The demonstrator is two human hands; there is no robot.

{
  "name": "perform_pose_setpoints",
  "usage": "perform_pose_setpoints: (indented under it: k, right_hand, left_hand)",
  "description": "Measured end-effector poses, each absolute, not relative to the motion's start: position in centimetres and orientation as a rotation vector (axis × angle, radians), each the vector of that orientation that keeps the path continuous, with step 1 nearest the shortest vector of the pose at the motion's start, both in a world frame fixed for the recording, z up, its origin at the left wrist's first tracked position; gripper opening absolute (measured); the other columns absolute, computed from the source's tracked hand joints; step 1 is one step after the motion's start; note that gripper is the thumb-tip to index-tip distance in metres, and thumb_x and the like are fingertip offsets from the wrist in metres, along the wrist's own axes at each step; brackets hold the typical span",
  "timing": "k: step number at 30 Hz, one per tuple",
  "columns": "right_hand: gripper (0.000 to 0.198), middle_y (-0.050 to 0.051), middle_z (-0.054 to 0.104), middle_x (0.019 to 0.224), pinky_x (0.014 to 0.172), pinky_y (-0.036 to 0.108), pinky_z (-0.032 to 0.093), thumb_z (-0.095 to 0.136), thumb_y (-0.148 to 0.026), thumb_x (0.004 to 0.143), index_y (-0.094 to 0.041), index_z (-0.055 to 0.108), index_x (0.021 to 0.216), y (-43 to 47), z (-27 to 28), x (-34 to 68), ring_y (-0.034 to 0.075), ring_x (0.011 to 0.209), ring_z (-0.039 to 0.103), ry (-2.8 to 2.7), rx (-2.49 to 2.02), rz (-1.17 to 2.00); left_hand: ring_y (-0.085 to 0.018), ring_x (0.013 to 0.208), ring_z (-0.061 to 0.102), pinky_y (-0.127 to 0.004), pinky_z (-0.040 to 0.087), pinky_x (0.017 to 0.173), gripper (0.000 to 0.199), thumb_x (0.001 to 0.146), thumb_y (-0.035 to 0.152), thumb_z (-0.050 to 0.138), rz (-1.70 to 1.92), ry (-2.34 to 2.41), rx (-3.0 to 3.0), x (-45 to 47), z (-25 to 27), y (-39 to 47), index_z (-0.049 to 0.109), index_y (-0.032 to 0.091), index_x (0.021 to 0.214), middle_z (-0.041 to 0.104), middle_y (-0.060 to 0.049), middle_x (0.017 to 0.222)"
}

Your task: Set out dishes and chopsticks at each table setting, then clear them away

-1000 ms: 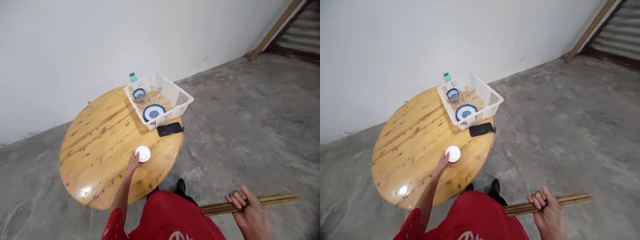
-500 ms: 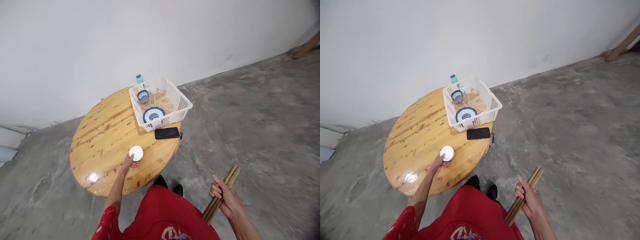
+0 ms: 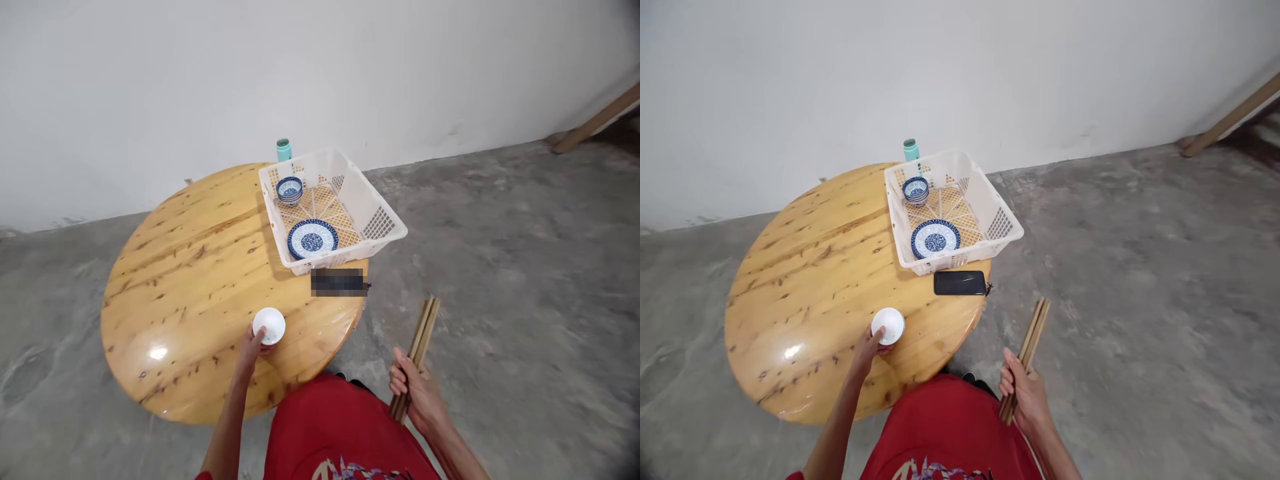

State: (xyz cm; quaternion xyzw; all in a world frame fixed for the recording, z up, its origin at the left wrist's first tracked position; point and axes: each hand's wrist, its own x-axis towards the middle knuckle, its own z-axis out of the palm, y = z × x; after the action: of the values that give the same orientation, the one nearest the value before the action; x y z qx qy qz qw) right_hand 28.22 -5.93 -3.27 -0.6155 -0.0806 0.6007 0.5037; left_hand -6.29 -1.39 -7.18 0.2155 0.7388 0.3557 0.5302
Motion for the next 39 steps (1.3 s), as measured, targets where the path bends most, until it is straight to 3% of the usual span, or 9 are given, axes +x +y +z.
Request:
perform_pose_setpoints:
  k: [10,12,15,17,23,29,34,39]
  right_hand:
    - [0.063,-0.008,0.036,0.05,0.036,0.017,0.03,0.093,-0.057,0.065,-0.021,0.042,0.062,11.8,11.6,31.4,0.004,0.04,0.03,-0.855,-1.422,1.385]
    - [0.056,-0.008,0.038,0.051,0.038,0.017,0.03,0.089,-0.051,0.074,-0.021,0.042,0.064,16.8,12.4,30.4,0.003,0.04,0.031,-0.965,-1.423,1.414]
    - [0.042,-0.009,0.038,0.052,0.039,0.015,0.026,0.071,-0.036,0.095,-0.021,0.041,0.069,24.2,11.0,28.5,0.003,0.04,0.029,-1.012,-1.578,1.42]
    - [0.035,-0.008,0.041,0.056,0.042,0.013,0.027,0.063,-0.031,0.101,-0.02,0.044,0.074,28.4,8.7,27.4,0.001,0.042,0.031,-1.063,-1.675,1.416]
    - [0.024,-0.002,0.048,0.053,0.046,0.022,0.036,0.053,-0.026,0.101,-0.014,0.056,0.08,35.4,1.6,26.0,0.01,0.044,0.042,-1.313,-2.034,1.306]
    - [0.039,0.011,0.064,0.06,0.059,0.026,0.047,0.044,-0.029,0.104,-0.003,0.071,0.092,37.8,-2.1,26.0,0.019,0.055,0.064,-1.865,-2.335,1.123]
    - [0.024,0.016,0.074,0.078,0.066,0.021,0.05,0.058,-0.02,0.096,-0.004,0.075,0.097,39.3,-4.0,26.9,0.023,0.082,0.074,-2.226,-2.318,0.995]
    - [0.032,0.023,0.072,0.12,0.083,0.026,0.054,0.054,-0.018,0.096,-0.005,0.075,0.115,39.9,-5.5,27.3,0.03,0.113,0.07,-2.346,-2.323,0.916]
  left_hand:
    - [-0.017,0.066,0.072,-0.023,0.058,0.051,0.038,0.088,0.034,0.075,0.958,1.751,0.396,-6.0,-8.7,-1.8,0.063,0.011,0.116,0.074,-0.011,0.096]
    - [-0.018,0.068,0.073,-0.024,0.058,0.053,0.043,0.085,0.037,0.078,0.993,1.746,0.336,-5.7,-8.8,-2.0,0.064,0.011,0.115,0.075,-0.011,0.096]
    - [-0.019,0.067,0.073,-0.026,0.059,0.055,0.049,0.077,0.041,0.083,1.063,1.742,0.239,-5.0,-8.6,-2.4,0.065,0.011,0.111,0.074,-0.01,0.091]
    - [-0.02,0.066,0.072,-0.027,0.059,0.055,0.053,0.071,0.045,0.085,1.11,1.759,0.16,-4.5,-8.2,-2.6,0.066,0.011,0.107,0.074,-0.009,0.087]
    - [-0.022,0.071,0.073,-0.031,0.062,0.063,0.065,0.055,0.049,0.091,1.222,1.849,0.025,-3.8,-6.5,-3.3,0.068,0.011,0.103,0.073,-0.008,0.088]
    - [-0.025,0.072,0.073,-0.032,0.062,0.061,0.07,0.05,0.05,0.093,1.287,1.903,-0.022,-4.1,-4.1,-1.4,0.068,0.01,0.101,0.073,-0.009,0.087]
    - [-0.025,0.076,0.074,-0.03,0.06,0.061,0.067,0.059,0.055,0.087,1.34,1.941,0.098,-4.9,-2.0,0.9,0.069,0.011,0.107,0.075,-0.009,0.092]
    - [-0.027,0.084,0.074,-0.031,0.062,0.064,0.066,0.06,0.058,0.086,1.341,1.946,0.194,-5.1,0.0,3.0,0.071,0.013,0.106,0.075,-0.009,0.095]
